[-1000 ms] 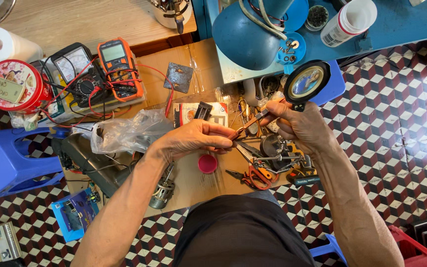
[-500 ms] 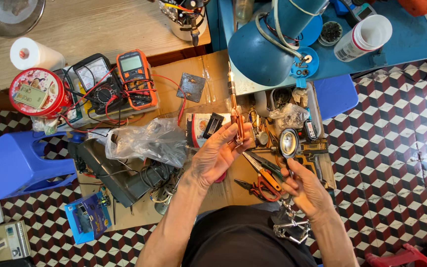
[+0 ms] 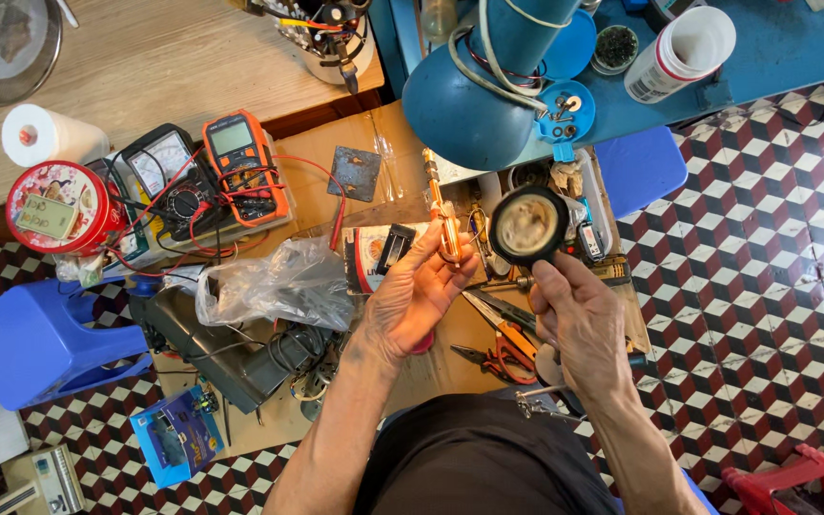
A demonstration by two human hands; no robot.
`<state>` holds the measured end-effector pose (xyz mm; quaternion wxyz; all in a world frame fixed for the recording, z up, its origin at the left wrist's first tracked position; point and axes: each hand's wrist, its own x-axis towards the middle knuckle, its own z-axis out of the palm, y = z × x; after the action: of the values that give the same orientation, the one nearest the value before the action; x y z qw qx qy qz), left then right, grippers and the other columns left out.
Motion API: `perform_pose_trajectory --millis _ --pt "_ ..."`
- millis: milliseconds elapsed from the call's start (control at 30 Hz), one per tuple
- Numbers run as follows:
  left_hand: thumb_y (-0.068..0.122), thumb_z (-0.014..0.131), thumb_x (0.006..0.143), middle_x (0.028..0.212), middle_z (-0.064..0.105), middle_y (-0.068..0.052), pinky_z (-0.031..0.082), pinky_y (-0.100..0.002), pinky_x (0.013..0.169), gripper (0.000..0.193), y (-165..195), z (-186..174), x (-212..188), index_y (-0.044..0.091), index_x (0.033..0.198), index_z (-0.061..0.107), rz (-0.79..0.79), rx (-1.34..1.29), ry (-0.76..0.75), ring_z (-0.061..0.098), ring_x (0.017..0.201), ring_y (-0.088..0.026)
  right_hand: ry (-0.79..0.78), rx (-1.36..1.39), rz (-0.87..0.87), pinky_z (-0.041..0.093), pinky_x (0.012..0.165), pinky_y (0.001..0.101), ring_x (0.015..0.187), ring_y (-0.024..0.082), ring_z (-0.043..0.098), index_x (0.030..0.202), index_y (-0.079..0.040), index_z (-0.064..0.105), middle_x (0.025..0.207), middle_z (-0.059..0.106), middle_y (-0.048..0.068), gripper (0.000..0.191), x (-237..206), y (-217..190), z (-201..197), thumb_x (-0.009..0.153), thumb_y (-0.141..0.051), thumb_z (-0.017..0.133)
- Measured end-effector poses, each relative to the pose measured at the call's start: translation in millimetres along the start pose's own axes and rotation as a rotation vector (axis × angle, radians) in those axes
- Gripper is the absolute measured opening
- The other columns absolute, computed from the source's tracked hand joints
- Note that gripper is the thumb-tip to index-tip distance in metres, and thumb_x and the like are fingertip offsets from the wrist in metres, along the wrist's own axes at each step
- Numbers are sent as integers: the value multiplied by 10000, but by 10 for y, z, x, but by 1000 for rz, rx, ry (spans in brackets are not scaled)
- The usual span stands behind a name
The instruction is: The person works at a cluttered workbench, using pliers to strip and adjust copper wires on a small cylindrical component. They use a magnifying glass to inspect the component and a flashlight to illuminate the work area. The person continues to manipulate the wires and component throughout the clip.
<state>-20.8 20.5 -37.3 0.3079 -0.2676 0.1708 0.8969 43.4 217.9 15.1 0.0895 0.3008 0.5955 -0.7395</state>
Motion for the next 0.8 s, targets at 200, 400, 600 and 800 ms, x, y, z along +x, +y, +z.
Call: perform_pose_trajectory --millis 200,400,600,800 --pt "233 713 969 1071 670 -99 575 -360 972 282 19 32 81 40 1162 640 8 -53 -10 666 1013 -207 -29 -145 -55 295 389 188 486 8 387 1089 23 698 711 568 -6 281 25 -262 164 1039 -234 597" --pt "250 734 961 1060 672 -96 574 -356 963 273 30 96 124 50 1131 659 33 -45 15 664 987 -199 -41 -157 -11 301 346 180 434 7 390 1225 -21 710 674 562 -15 335 65 -265 166 1003 -244 593" --pt "264 733 957 1110 667 -81 565 -350 965 314 30 117 134 64 1183 648 38 -12 76 665 1008 -182 -63 -189 9 299 348 180 432 8 391 1215 -50 736 650 549 -26 337 9 -301 152 991 -262 599" --pt "237 628 989 1294 664 -108 534 -393 1038 396 -10 36 142 44 1330 572 39 17 -5 650 1187 -216 -132 -559 -120 396 474 221 557 31 460 1199 -86 751 618 556 -47 355 -9 -332 281 968 -328 633"
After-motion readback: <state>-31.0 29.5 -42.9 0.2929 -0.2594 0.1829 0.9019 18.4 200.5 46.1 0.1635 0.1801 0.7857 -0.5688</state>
